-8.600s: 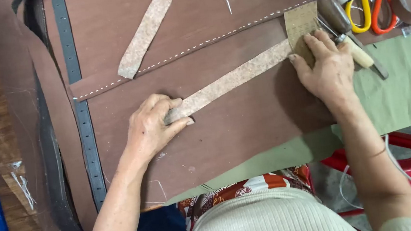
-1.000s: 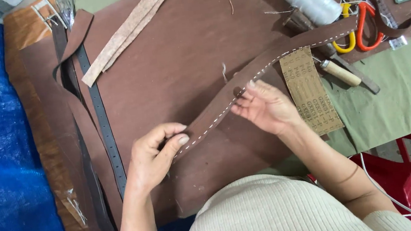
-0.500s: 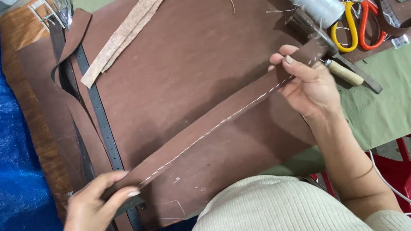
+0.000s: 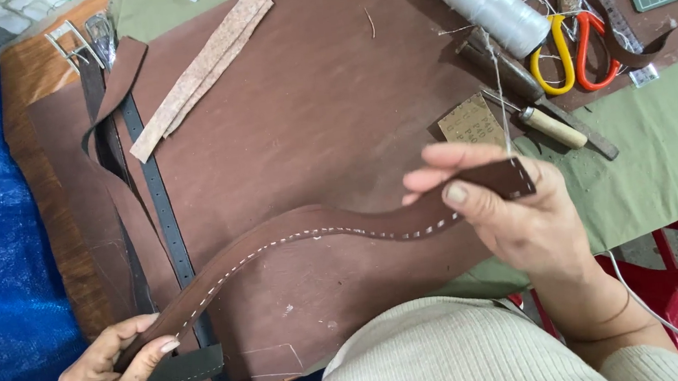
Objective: Measuring a leather strap with a ruler, marking it with a pen, and then using a stitching tool to prepare the leather.
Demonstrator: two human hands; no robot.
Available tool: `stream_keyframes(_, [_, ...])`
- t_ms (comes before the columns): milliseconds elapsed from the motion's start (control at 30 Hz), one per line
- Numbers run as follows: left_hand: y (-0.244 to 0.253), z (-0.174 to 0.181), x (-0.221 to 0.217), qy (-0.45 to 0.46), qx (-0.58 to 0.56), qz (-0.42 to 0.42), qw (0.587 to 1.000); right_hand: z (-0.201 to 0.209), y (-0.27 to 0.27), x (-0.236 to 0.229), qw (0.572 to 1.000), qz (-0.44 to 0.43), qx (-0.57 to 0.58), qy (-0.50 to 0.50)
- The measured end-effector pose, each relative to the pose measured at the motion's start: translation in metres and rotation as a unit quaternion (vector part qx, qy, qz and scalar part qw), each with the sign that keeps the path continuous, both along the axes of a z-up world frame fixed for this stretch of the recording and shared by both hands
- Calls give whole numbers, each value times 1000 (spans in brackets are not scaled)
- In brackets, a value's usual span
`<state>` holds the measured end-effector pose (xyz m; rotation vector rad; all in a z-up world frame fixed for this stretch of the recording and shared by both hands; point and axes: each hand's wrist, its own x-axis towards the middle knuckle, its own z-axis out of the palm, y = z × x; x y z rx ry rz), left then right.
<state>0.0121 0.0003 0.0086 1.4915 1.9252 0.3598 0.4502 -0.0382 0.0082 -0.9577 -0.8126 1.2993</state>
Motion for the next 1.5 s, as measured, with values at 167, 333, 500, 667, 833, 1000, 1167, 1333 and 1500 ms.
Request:
stream_keyframes(167, [4, -9, -5, -13, -2, -6, 1000, 15, -14, -3, 998, 5, 8, -67])
stream_keyframes(333, [13, -14, 3, -14, -61, 32, 997, 15, -13, -3, 995, 5, 22, -93])
stream_keyframes(500, [9, -37, -9, 8, -7, 21, 1000, 10, 8, -5, 994, 5, 39, -101])
stream_keyframes(667, [18, -86, 54, -445, 61, 246, 859, -74, 76, 4, 928, -103, -69, -351])
stream_keyframes(833, [18, -108, 136, -745, 7, 223, 629, -125, 40, 15, 822, -124, 4, -555])
stream_keyframes(1000, [30, -121, 204, -818, -69, 78, 566, -87, 11, -27, 966, 106, 1, -237])
stream_keyframes(1167, [41, -102, 229, -840, -35, 78, 537, -105, 11, -21, 955, 153, 29, -252])
stream_keyframes(1333, [54, -74, 213, -835, -68, 87, 539, -85, 11, -17, 955, 200, -30, -216])
stream_keyframes(1500, [77, -60, 187, -803, 4, 108, 586, -92, -8, 10, 973, 204, -15, -111])
